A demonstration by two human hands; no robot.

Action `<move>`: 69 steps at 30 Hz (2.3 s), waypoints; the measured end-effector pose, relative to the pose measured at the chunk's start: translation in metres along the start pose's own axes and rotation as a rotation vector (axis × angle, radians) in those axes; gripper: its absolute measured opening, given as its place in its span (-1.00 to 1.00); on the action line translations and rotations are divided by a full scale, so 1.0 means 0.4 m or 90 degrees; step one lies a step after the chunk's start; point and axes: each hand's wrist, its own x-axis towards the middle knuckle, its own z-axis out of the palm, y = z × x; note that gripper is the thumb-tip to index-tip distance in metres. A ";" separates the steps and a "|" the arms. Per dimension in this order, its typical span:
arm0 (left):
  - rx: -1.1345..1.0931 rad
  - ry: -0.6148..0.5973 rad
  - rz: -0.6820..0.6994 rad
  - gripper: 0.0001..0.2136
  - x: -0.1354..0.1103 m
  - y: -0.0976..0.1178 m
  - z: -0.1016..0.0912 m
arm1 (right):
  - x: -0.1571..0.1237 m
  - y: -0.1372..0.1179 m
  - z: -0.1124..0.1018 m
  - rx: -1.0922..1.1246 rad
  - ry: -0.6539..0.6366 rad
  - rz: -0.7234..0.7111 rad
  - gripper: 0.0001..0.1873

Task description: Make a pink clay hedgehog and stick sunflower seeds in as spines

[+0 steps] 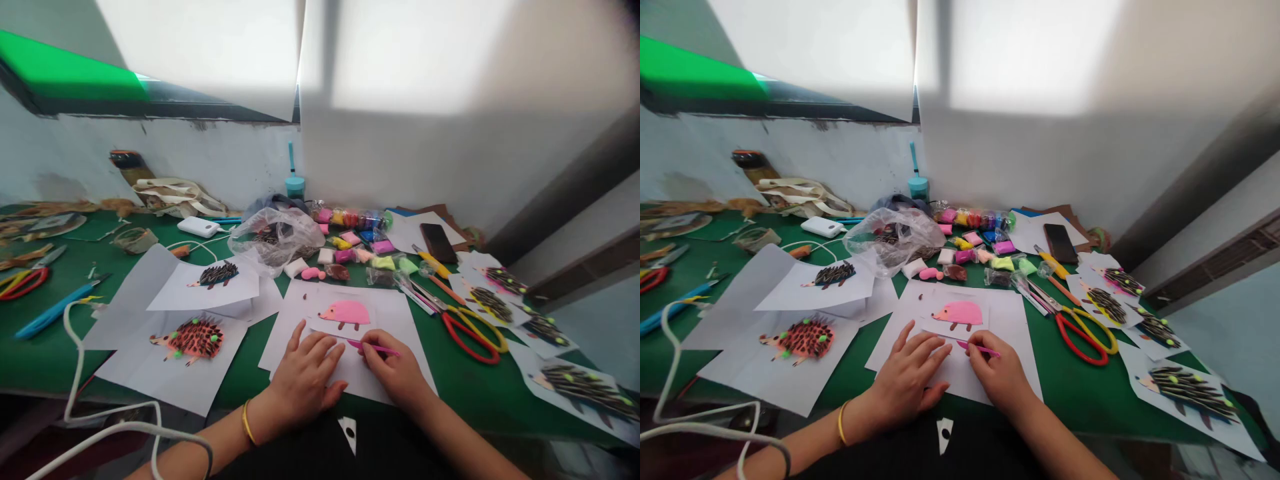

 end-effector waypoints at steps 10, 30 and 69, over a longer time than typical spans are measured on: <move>-0.004 -0.080 -0.058 -0.60 0.005 -0.003 -0.005 | -0.003 -0.004 -0.001 0.003 -0.003 0.001 -0.80; 0.016 -0.022 -0.058 -0.80 -0.005 -0.001 -0.014 | -0.005 -0.006 -0.002 0.007 -0.006 0.003 -0.81; -0.002 -0.047 -0.051 -0.68 -0.001 0.001 -0.005 | -0.007 -0.012 0.021 -0.116 -0.063 -0.111 -0.82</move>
